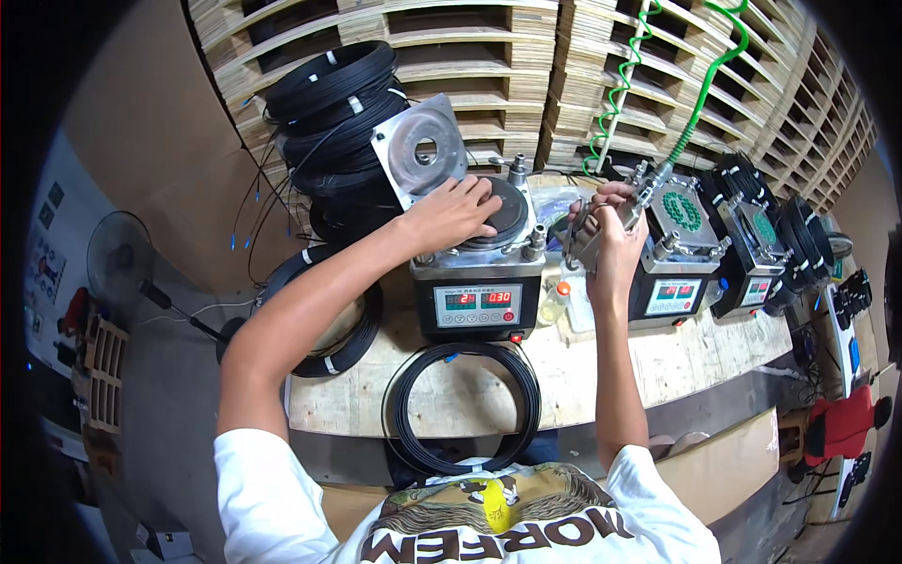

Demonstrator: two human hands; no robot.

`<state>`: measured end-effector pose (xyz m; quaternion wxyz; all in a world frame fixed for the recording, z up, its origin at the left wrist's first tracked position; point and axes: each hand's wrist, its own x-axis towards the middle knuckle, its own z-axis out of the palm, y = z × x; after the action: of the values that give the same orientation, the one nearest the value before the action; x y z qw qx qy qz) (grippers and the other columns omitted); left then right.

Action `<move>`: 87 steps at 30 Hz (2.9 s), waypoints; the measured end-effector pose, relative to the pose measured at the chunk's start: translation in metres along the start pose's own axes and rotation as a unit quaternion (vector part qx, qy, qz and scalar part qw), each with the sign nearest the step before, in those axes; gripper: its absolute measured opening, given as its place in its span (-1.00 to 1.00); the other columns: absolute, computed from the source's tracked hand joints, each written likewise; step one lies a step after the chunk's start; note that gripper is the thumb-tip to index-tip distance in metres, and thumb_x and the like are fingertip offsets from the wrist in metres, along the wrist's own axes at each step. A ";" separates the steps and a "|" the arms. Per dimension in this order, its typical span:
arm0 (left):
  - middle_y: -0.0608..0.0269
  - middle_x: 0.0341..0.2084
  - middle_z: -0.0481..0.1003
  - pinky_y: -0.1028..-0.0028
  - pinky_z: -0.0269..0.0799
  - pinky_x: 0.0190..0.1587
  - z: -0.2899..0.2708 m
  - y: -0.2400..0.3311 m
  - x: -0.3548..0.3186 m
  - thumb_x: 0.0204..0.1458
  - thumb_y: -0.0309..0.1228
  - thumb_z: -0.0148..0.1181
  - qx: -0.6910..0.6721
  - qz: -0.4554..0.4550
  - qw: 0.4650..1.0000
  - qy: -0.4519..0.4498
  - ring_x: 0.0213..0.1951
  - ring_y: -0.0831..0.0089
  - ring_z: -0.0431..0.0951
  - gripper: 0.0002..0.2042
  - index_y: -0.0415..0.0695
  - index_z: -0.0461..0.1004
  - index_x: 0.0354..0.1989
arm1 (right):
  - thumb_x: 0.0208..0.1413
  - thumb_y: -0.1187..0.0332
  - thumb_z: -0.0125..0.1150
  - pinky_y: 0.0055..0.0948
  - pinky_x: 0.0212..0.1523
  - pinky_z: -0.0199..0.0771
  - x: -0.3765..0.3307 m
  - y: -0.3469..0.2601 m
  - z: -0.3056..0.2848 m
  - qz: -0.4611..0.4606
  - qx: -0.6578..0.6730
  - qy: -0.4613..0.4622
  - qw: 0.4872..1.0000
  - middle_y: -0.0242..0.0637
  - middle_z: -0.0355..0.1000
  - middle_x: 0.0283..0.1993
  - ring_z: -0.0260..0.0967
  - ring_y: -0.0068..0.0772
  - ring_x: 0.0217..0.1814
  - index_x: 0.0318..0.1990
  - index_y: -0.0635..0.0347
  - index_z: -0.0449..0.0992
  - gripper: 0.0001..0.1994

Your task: The recorder is loading fiber optic connectors into a polishing machine circular jig.

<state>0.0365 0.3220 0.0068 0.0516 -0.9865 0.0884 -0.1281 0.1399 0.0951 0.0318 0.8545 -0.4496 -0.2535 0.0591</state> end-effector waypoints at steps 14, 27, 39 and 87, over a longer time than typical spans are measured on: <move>-0.09 -0.01 0.44 0.18 0.64 -0.30 -0.017 0.020 -0.014 0.14 -0.40 0.06 0.061 -0.010 0.996 0.071 -0.22 -0.08 0.61 -0.65 0.09 0.41 0.12 | 0.11 0.54 0.01 -0.49 -0.29 0.51 -0.032 0.001 0.007 0.017 -0.016 -0.014 1.000 -0.29 0.36 -0.28 0.50 -0.48 -0.31 -0.15 0.31 0.38 -0.84; -0.25 -0.43 0.56 0.07 0.55 -0.40 0.006 0.029 -0.030 0.12 -0.61 0.01 -0.124 -0.299 0.912 0.252 -0.42 -0.14 0.60 -0.33 -0.11 -0.02 0.45 | 0.09 0.64 -0.01 -0.57 -0.34 0.42 -0.042 0.071 0.066 -0.009 0.012 0.001 1.000 -0.39 0.30 -0.36 0.43 -0.55 -0.34 -0.18 0.30 0.38 -0.85; -0.32 -0.41 0.52 0.07 0.46 -0.34 0.010 0.027 -0.033 0.21 -0.55 -0.02 -0.155 -0.269 0.903 0.297 -0.34 -0.19 0.57 -0.46 -0.16 0.10 0.40 | 0.08 0.62 0.01 -0.55 -0.41 0.41 -0.028 0.069 0.068 -0.009 -0.048 -0.006 0.999 -0.44 0.28 -0.50 0.40 -0.55 -0.45 -0.25 0.30 0.39 -0.90; 0.10 -0.34 0.57 0.45 0.43 -0.12 -0.020 0.003 -0.037 0.15 -0.46 0.22 -0.247 -0.201 0.893 0.317 -0.25 0.34 0.58 -0.86 -0.29 0.61 -0.26 | 0.10 0.32 0.20 -0.44 -0.32 0.52 0.134 0.014 -0.058 -0.071 -0.348 -0.178 0.918 -0.22 0.50 -0.43 0.51 -0.42 -0.39 -0.29 0.37 0.52 -0.78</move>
<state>-0.0040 0.3244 0.0169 -0.2512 -0.8712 -0.0717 -0.4155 0.2852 0.1047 0.0447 0.5869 -0.6815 -0.4369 -0.0142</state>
